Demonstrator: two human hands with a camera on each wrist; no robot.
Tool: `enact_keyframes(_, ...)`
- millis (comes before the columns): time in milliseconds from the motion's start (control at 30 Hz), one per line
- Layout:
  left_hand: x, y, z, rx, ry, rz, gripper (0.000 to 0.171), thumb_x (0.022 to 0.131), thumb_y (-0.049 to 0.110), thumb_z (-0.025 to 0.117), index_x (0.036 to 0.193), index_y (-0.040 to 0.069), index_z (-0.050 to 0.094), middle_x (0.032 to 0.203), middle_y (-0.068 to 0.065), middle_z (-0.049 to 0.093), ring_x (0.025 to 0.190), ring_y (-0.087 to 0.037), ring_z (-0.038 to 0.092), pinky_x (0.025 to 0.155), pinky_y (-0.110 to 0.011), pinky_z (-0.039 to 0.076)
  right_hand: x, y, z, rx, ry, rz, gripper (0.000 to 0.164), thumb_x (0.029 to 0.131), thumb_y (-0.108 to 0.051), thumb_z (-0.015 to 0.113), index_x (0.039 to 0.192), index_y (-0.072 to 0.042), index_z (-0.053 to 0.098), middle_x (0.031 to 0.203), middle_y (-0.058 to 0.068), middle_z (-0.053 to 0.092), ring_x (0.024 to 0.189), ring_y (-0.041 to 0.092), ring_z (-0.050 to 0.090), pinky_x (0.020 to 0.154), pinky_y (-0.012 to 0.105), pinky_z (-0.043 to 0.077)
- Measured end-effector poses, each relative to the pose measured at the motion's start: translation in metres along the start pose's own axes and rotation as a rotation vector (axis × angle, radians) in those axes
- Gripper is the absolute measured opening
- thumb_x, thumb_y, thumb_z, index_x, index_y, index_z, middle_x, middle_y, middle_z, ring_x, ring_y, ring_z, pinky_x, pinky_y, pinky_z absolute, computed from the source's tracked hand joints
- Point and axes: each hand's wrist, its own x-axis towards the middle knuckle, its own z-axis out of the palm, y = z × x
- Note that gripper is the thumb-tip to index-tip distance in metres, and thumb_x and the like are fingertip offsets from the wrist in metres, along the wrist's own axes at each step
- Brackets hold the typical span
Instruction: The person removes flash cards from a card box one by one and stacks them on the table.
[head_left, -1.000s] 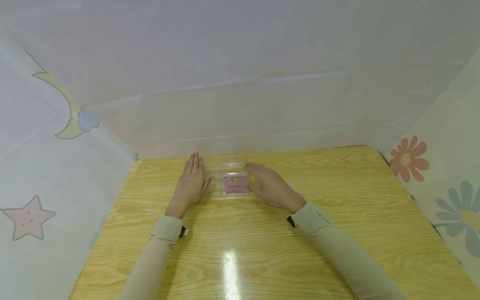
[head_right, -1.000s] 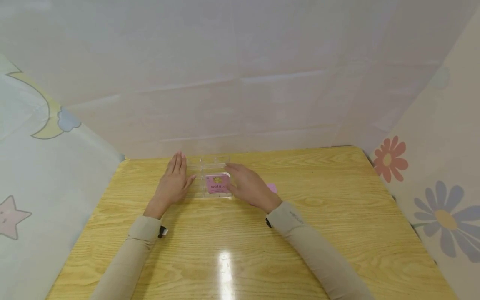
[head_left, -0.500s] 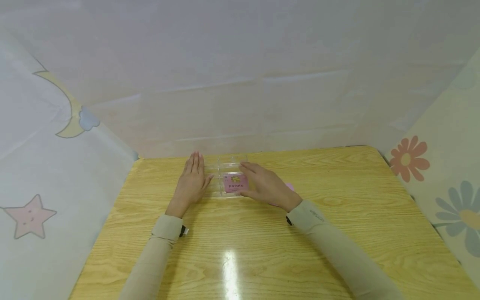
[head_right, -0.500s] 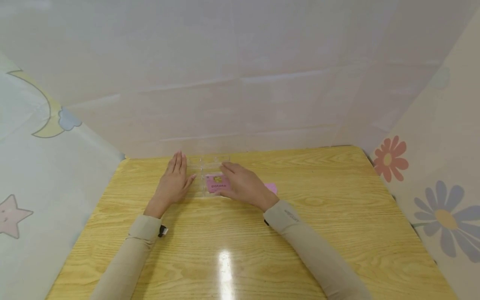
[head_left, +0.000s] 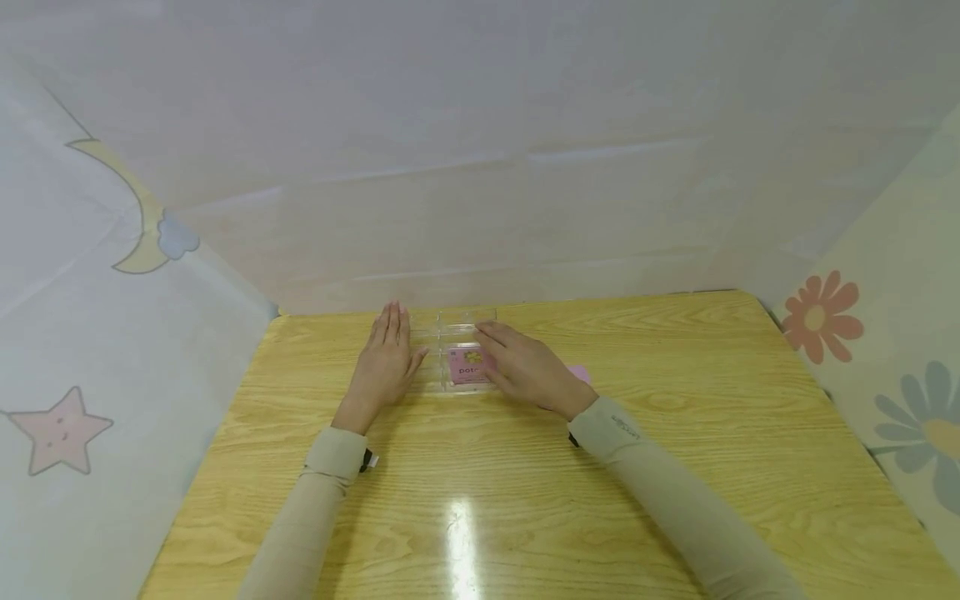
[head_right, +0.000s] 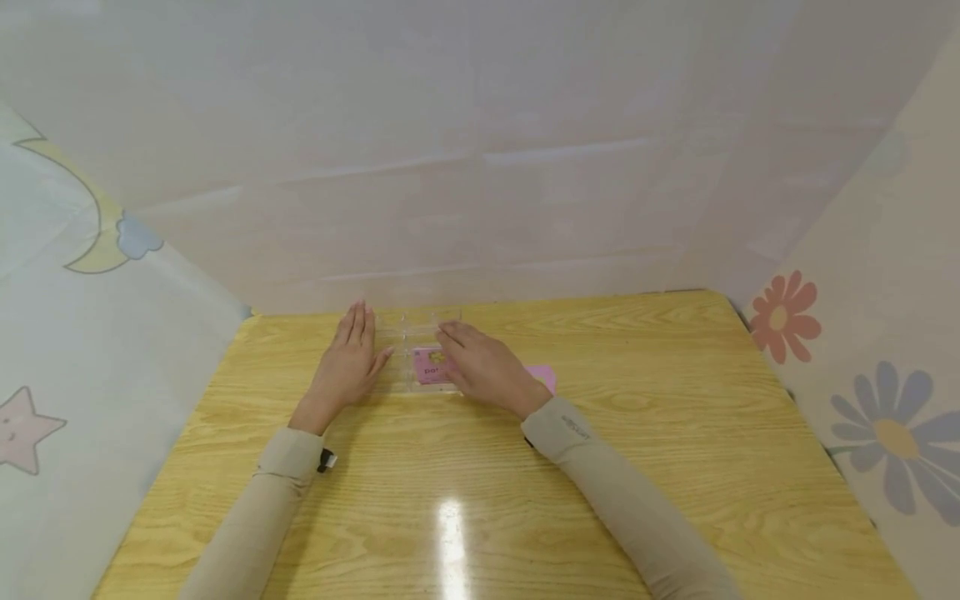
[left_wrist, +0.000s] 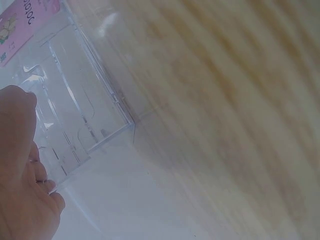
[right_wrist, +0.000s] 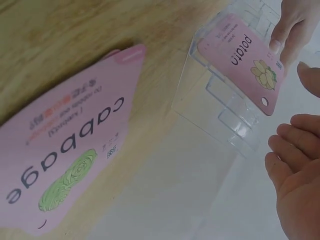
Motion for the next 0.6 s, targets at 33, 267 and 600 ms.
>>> enact_keyframes(33,0.0,0.001,-0.001,-0.001,0.002,0.001,0.079,0.113,0.043,0.042,0.162,-0.014,0.017,0.172,-0.034,0.011,0.164,-0.045,0.014,0.135,-0.052,0.017,0.001,0.0,0.001,-0.015,0.005,-0.006,0.058,0.101,-0.021,0.072,0.149,0.005,0.053,0.157,0.023,0.053,0.148,0.036,0.052,0.123,0.047,0.045)
enact_keyframes(267,0.0,0.0,0.0,0.01,0.006,0.0,0.079,0.113,0.044,0.041,0.162,-0.014,0.018,0.172,-0.034,0.015,0.163,-0.046,0.018,0.135,-0.053,0.018,0.005,0.003,0.008,-0.066,0.045,-0.013,0.051,0.104,-0.017,0.065,0.148,0.007,0.055,0.156,0.024,0.054,0.148,0.036,0.052,0.124,0.048,0.042)
enact_keyframes(600,0.001,0.0,0.001,0.003,-0.001,0.0,0.081,0.114,0.046,0.036,0.163,-0.013,0.012,0.173,-0.033,0.011,0.164,-0.044,0.013,0.136,-0.051,0.015,0.007,0.005,0.015,-0.082,0.017,0.009,0.048,0.105,-0.017,0.064,0.147,0.004,0.057,0.155,0.021,0.056,0.148,0.034,0.053,0.126,0.045,0.041)
